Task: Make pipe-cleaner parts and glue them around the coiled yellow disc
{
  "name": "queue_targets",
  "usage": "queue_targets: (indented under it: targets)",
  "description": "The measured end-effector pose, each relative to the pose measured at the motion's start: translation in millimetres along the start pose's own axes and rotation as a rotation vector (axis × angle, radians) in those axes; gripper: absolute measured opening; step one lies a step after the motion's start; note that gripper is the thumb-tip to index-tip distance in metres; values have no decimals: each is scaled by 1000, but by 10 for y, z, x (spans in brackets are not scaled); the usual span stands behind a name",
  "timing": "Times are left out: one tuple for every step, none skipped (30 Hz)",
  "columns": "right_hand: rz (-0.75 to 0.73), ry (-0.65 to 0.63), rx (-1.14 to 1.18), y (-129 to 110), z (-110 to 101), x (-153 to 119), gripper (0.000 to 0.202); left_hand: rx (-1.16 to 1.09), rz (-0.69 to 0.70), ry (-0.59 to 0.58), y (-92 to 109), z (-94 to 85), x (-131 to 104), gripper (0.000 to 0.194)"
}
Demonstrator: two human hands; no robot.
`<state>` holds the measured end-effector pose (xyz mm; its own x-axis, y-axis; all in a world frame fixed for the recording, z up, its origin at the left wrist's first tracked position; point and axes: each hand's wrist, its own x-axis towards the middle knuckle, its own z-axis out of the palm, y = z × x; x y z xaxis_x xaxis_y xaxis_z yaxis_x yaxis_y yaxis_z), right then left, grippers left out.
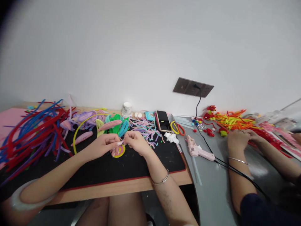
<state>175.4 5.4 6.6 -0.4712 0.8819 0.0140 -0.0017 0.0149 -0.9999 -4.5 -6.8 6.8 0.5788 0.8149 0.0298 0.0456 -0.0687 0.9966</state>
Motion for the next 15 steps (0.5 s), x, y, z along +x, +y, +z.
queue_targets:
  targets:
    - [53, 6, 55, 25, 2, 12, 21, 48, 10, 16, 1, 8, 4, 19]
    - [87, 18, 93, 45, 2, 24, 23, 80, 14, 37, 2, 12, 10, 19]
    - [98, 31, 114, 59, 1, 34, 24, 96, 16, 67, 0, 11, 18, 18]
    - [87, 47, 121, 64, -1, 43, 26, 100, 22, 108, -3, 6, 28, 18]
    - [58, 68, 115, 61, -3, 48, 28, 98, 33, 159, -7, -4, 38, 18]
    - [19, 89, 100, 52, -2, 50, 29, 90, 51, 216, -12, -16, 48, 18]
    - [-19, 104, 78, 40, 2, 49, 30, 76, 71, 270, -17, -28, 57, 18]
    - [-49, 112, 47, 27, 10, 45, 29, 55, 89, 318, -22, -38, 63, 18]
    - [-69, 111, 5, 15, 22, 39, 28, 32, 102, 350, -25, -45, 67, 18]
    - [-80, 100, -47, 6, 38, 32, 26, 8, 103, 364, -26, -49, 69, 18]
    - [-86, 86, -106, 1, 56, 24, 24, -14, 96, 366, -26, -49, 69, 19]
    - [-92, 74, -166, -1, 73, 17, 22, -30, 85, 363, -25, -46, 68, 20]
    - [-101, 67, -221, -1, 88, 11, 19, -36, 73, 359, -24, -42, 67, 20]
    - [-109, 65, -261, 1, 100, 6, 16, -36, 65, 361, -22, -37, 67, 20]
    - [-115, 65, -283, 2, 106, 3, 13, -35, 61, 370, -22, -34, 67, 20]
